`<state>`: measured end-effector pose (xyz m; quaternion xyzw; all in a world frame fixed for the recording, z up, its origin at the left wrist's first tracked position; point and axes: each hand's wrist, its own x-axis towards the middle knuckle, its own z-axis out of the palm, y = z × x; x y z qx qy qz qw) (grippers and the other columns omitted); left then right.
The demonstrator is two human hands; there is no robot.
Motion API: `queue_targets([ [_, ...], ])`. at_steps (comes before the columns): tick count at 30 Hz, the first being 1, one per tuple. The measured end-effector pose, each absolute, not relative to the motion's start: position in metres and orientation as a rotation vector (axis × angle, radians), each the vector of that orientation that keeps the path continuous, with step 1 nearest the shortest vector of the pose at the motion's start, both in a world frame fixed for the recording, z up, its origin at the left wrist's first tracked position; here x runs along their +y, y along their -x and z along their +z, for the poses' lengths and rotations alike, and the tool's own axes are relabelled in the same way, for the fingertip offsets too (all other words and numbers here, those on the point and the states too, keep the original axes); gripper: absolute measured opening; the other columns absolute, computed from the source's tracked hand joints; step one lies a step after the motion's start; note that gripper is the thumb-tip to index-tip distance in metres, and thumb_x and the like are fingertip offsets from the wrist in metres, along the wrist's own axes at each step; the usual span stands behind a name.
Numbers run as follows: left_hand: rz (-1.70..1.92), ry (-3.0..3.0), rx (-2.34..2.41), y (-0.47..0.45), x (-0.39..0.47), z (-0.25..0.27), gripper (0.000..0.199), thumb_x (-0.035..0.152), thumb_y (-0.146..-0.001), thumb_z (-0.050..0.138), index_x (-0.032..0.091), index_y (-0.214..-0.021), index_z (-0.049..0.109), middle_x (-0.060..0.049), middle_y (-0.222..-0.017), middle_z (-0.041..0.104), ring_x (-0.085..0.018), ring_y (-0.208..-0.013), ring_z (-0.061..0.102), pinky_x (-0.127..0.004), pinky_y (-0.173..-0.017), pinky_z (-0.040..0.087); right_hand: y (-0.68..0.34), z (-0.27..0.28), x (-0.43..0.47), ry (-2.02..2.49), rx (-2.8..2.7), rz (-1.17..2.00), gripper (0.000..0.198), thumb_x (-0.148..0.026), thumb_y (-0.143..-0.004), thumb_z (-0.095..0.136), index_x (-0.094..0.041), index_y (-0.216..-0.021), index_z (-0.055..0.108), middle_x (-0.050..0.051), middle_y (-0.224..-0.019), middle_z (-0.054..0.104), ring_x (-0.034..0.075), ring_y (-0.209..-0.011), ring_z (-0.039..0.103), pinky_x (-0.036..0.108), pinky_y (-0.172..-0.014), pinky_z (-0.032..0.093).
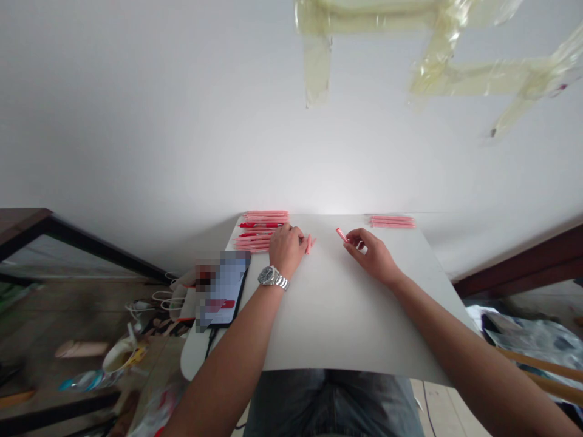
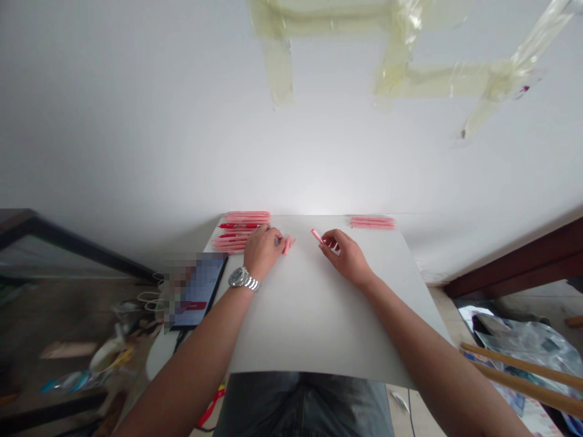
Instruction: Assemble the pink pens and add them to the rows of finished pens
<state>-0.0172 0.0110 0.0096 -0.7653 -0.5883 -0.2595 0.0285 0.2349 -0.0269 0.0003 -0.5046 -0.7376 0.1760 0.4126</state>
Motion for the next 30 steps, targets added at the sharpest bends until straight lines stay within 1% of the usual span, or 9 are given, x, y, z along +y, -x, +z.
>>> queue_targets([
  [4, -0.767, 2.348, -1.842, 0.0172, 0.0117, 0.0084, 0.026, 0.042, -0.093, 0.066, 0.021, -0.078, 0.068, -0.010, -0.090, 0.065, -0.028, -0.091, 0.061, -0.042, -0.082, 0.045, -0.2353, -0.0002, -0.0270, 1.265, -1.858, 0.443, 0.018, -0.040, -0.098, 0.060, -0.023, -0.103, 0.059, 0.004, -0.089, 0.066, 0.019, -0.077, 0.061, 0.034, -0.071, 0.051],
  [11, -0.753, 2.306, -1.871, 0.0182, 0.0134, 0.0055, 0.012, 0.029, -0.094, 0.061, 0.020, -0.089, 0.068, -0.010, -0.096, 0.066, -0.027, -0.093, 0.061, -0.040, -0.085, 0.047, -0.2349, -0.0012, -0.0268, 1.268, -1.857, 0.431, 0.017, -0.040, -0.098, 0.060, -0.024, -0.103, 0.059, 0.004, -0.089, 0.066, 0.018, -0.076, 0.061, 0.033, -0.071, 0.051],
  [18, -0.799, 2.316, -1.830, 0.0173, 0.0136, 0.0031, 0.014, 0.023, -0.100, 0.050, 0.017, -0.096, 0.062, -0.014, -0.103, 0.062, -0.029, -0.101, 0.058, -0.042, -0.089, 0.047, -0.2346, 0.0001, -0.0273, 1.276, -1.861, 0.439, 0.019, -0.042, -0.098, 0.059, -0.024, -0.103, 0.060, 0.004, -0.089, 0.067, 0.019, -0.077, 0.061, 0.033, -0.071, 0.051],
  [22, -0.909, 2.306, -1.804, 0.0151, 0.0118, 0.0067, 0.013, 0.022, -0.102, 0.047, 0.017, -0.098, 0.058, -0.014, -0.106, 0.060, -0.029, -0.102, 0.056, -0.042, -0.091, 0.046, -0.2347, -0.0006, -0.0271, 1.275, -1.868, 0.441, 0.018, -0.041, -0.098, 0.059, -0.024, -0.103, 0.059, 0.004, -0.089, 0.066, 0.018, -0.077, 0.061, 0.033, -0.071, 0.051],
  [26, -1.066, 2.374, -1.753, 0.0130, 0.0109, 0.0071, 0.013, 0.022, -0.103, 0.042, 0.018, -0.101, 0.054, -0.013, -0.104, 0.059, -0.027, -0.103, 0.057, -0.041, -0.092, 0.046, -0.2352, -0.0017, -0.0269, 1.273, -1.875, 0.440, 0.020, -0.042, -0.098, 0.059, -0.024, -0.104, 0.060, 0.004, -0.089, 0.067, 0.019, -0.077, 0.062, 0.034, -0.071, 0.052],
  [30, -1.308, 2.481, -1.752, 0.0106, 0.0120, 0.0055, 0.011, 0.024, -0.105, 0.039, 0.021, -0.102, 0.050, -0.009, -0.098, 0.062, -0.022, -0.094, 0.060, -0.036, -0.087, 0.048, -0.2351, -0.0013, -0.0272, 1.274, -1.883, 0.449, 0.021, -0.043, -0.098, 0.059, -0.024, -0.103, 0.059, 0.005, -0.089, 0.067, 0.019, -0.077, 0.062, 0.035, -0.071, 0.053],
])
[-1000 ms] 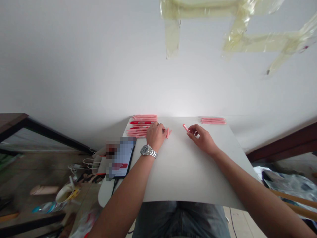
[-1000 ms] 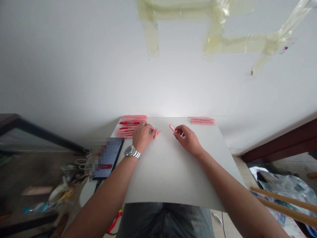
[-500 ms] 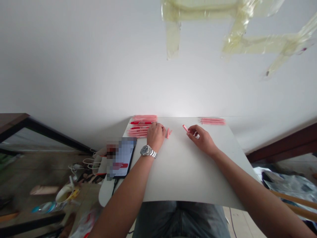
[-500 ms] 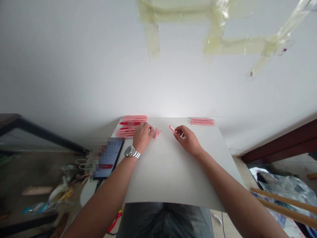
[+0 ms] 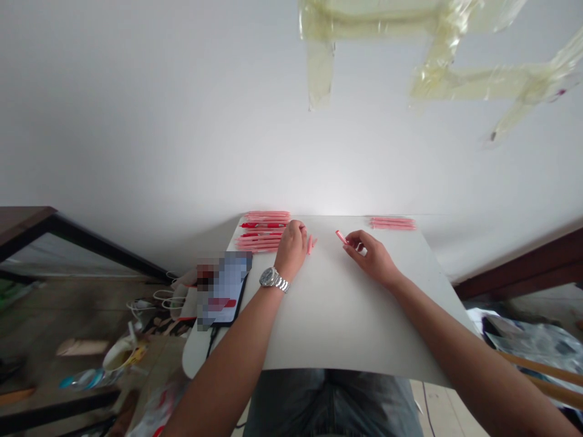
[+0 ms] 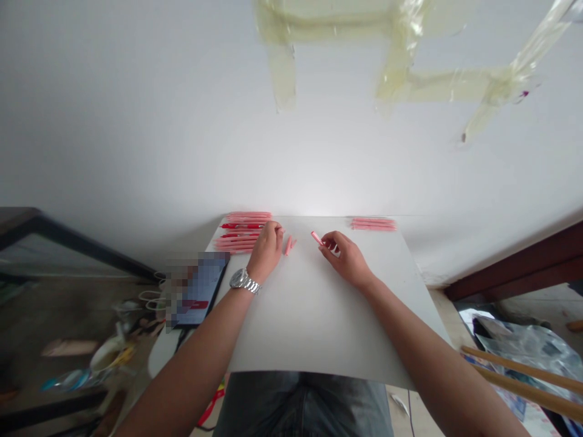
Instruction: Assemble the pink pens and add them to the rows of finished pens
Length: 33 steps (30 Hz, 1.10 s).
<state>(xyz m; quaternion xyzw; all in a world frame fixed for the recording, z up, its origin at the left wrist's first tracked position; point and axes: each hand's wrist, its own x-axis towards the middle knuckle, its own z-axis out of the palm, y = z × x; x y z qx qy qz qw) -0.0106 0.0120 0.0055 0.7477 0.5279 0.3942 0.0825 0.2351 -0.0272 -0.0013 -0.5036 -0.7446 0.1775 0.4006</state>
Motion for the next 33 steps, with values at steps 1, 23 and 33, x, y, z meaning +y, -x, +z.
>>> queue_targets([
  [1, 1.196, -2.173, 1.540, 0.010, 0.012, 0.006, 0.010, 0.025, -0.105, 0.040, 0.022, -0.102, 0.049, -0.007, -0.095, 0.063, -0.021, -0.090, 0.061, -0.034, -0.084, 0.049, -0.235, -0.001, -0.027, 1.273, -1.885, 0.454, 0.020, -0.043, -0.098, 0.059, -0.024, -0.103, 0.059, 0.005, -0.090, 0.067, 0.019, -0.077, 0.062, 0.035, -0.071, 0.053],
  [23, 1.264, -1.596, 1.003, -0.004, 0.007, 0.008, 0.033, 0.047, -0.098, 0.059, 0.021, -0.118, 0.065, -0.006, -0.098, 0.070, -0.013, -0.076, 0.065, -0.025, -0.070, 0.054, -0.232, 0.001, -0.029, 1.238, -1.900, 0.469, 0.020, -0.043, -0.098, 0.059, -0.024, -0.103, 0.060, 0.004, -0.090, 0.067, 0.019, -0.078, 0.062, 0.034, -0.072, 0.052],
  [33, 1.271, -1.391, 0.926, -0.007, 0.002, 0.012, 0.031, 0.047, -0.094, 0.067, 0.021, -0.109, 0.064, -0.010, -0.105, 0.075, -0.017, -0.086, 0.071, -0.022, -0.059, 0.050, -0.231, 0.002, -0.031, 1.212, -1.940, 0.469, 0.018, -0.041, -0.099, 0.059, -0.024, -0.103, 0.060, 0.004, -0.090, 0.068, 0.019, -0.078, 0.062, 0.033, -0.072, 0.052],
])
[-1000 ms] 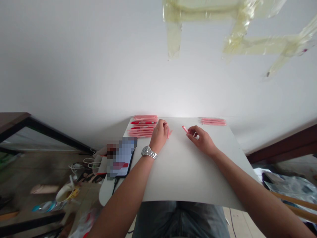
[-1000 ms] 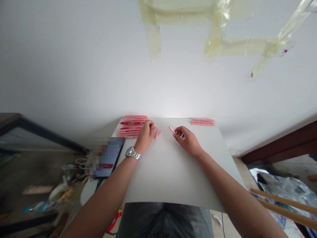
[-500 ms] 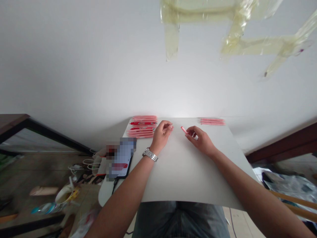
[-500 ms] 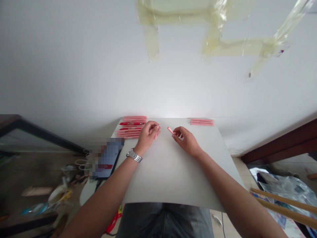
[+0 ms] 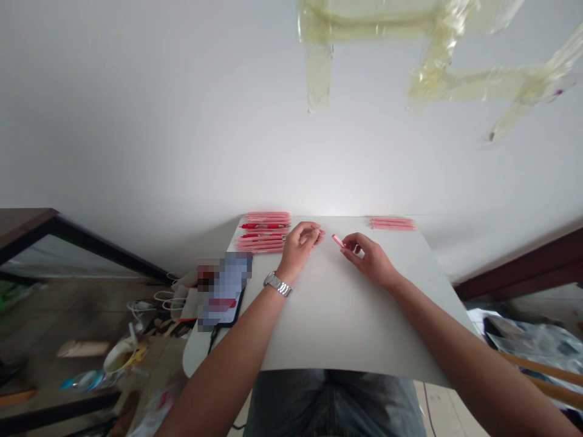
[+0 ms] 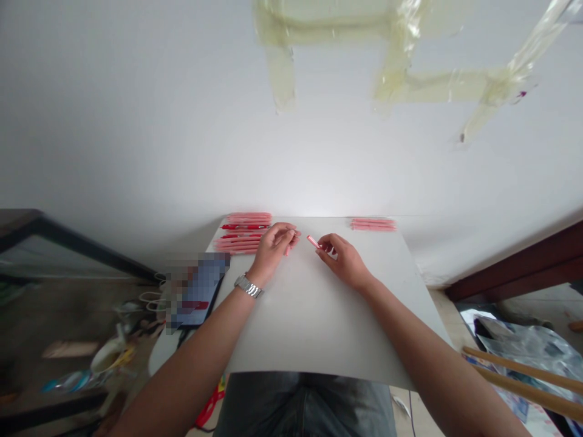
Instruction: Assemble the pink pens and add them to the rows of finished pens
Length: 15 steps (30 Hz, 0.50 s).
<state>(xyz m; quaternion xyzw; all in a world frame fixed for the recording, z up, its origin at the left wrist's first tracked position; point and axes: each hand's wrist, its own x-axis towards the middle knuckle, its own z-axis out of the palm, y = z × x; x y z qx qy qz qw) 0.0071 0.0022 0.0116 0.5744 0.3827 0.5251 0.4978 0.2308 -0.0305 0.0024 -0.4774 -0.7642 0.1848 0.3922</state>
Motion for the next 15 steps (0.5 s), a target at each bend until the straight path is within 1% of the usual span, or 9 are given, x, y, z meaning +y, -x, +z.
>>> queue_targets([
  [3, 1.286, -1.394, 0.928, -0.007, 0.003, 0.012, 0.032, 0.050, -0.092, 0.068, 0.020, -0.105, 0.064, -0.011, -0.109, 0.074, -0.017, -0.085, 0.071, -0.021, -0.054, 0.048, -0.230, 0.004, -0.031, 1.221, -1.941, 0.467, 0.018, -0.042, -0.099, 0.058, -0.024, -0.102, 0.060, 0.005, -0.090, 0.068, 0.019, -0.078, 0.062, 0.033, -0.071, 0.052],
  [5, 1.315, -1.409, 0.949, -0.006, 0.005, 0.011, 0.033, 0.051, -0.091, 0.069, 0.020, -0.102, 0.065, -0.010, -0.107, 0.074, -0.017, -0.082, 0.070, -0.023, -0.055, 0.050, -0.230, 0.005, -0.031, 1.227, -1.938, 0.467, 0.019, -0.042, -0.099, 0.058, -0.024, -0.102, 0.060, 0.005, -0.090, 0.068, 0.019, -0.077, 0.062, 0.033, -0.071, 0.052],
  [8, 1.353, -1.430, 0.997, -0.003, 0.007, 0.012, 0.030, 0.049, -0.093, 0.067, 0.020, -0.102, 0.066, -0.006, -0.096, 0.072, -0.015, -0.075, 0.069, -0.027, -0.063, 0.056, -0.230, 0.005, -0.031, 1.224, -1.936, 0.468, 0.019, -0.042, -0.099, 0.058, -0.024, -0.103, 0.060, 0.005, -0.090, 0.068, 0.019, -0.078, 0.062, 0.034, -0.071, 0.052],
  [10, 1.374, -1.500, 1.066, 0.001, 0.008, 0.013, 0.023, 0.043, -0.095, 0.064, 0.021, -0.103, 0.067, -0.005, -0.091, 0.072, -0.015, -0.075, 0.069, -0.031, -0.071, 0.058, -0.231, 0.004, -0.031, 1.220, -1.933, 0.467, 0.018, -0.041, -0.098, 0.058, -0.024, -0.103, 0.060, 0.005, -0.091, 0.068, 0.019, -0.078, 0.062, 0.034, -0.071, 0.052],
  [13, 1.380, -1.801, 1.302, 0.011, 0.009, 0.016, 0.015, 0.029, -0.096, 0.061, 0.023, -0.103, 0.072, -0.006, -0.100, 0.074, -0.018, -0.089, 0.069, -0.034, -0.085, 0.056, -0.232, 0.003, -0.031, 1.219, -1.927, 0.470, 0.017, -0.040, -0.098, 0.059, -0.024, -0.104, 0.061, 0.005, -0.091, 0.069, 0.019, -0.079, 0.063, 0.034, -0.072, 0.052],
  [15, 1.333, -1.940, 1.456, 0.016, 0.010, 0.017, 0.014, 0.025, -0.093, 0.062, 0.023, -0.103, 0.072, -0.005, -0.102, 0.075, -0.019, -0.088, 0.067, -0.035, -0.088, 0.054, -0.232, 0.002, -0.031, 1.219, -1.927, 0.473, 0.016, -0.039, -0.098, 0.060, -0.024, -0.103, 0.060, 0.005, -0.091, 0.069, 0.019, -0.079, 0.062, 0.034, -0.072, 0.052],
])
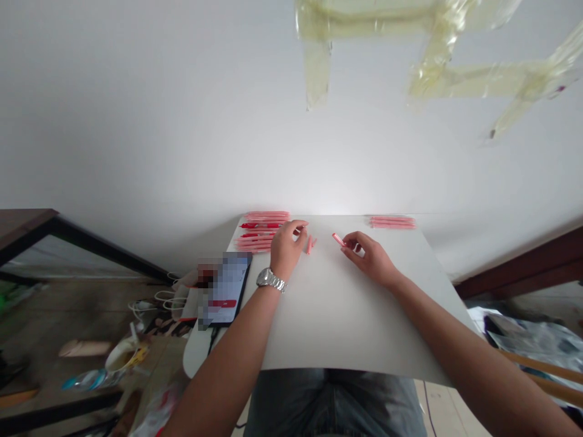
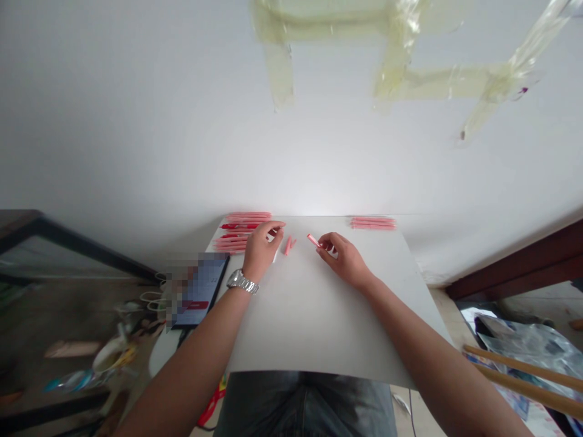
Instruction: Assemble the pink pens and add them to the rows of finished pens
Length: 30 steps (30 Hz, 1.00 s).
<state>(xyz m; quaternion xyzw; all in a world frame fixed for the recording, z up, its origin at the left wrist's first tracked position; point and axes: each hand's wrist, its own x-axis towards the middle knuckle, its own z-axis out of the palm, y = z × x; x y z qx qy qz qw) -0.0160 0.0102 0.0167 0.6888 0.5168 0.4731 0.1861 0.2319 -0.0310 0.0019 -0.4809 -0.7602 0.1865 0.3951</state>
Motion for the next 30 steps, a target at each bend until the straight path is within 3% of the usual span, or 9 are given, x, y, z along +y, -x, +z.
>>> queue_targets([
  [12, 0.982, -2.279, 1.726, 0.021, 0.011, 0.013, 0.009, 0.027, -0.093, 0.063, 0.025, -0.093, 0.072, -0.005, -0.090, 0.074, -0.020, -0.081, 0.066, -0.033, -0.076, 0.046, -0.232, 0.002, -0.029, 1.248, -1.930, 0.476, 0.015, -0.039, -0.098, 0.060, -0.024, -0.103, 0.060, 0.004, -0.092, 0.068, 0.018, -0.079, 0.062, 0.033, -0.071, 0.051],
  [30, 0.840, -2.465, 1.629, 0.009, 0.002, 0.015, 0.010, 0.033, -0.092, 0.069, 0.024, -0.090, 0.072, -0.006, -0.098, 0.063, -0.023, -0.095, 0.058, -0.036, -0.087, 0.044, -0.232, 0.000, -0.029, 1.229, -1.917, 0.453, 0.014, -0.036, -0.097, 0.061, -0.023, -0.102, 0.061, 0.004, -0.090, 0.068, 0.018, -0.078, 0.061, 0.032, -0.071, 0.051],
])
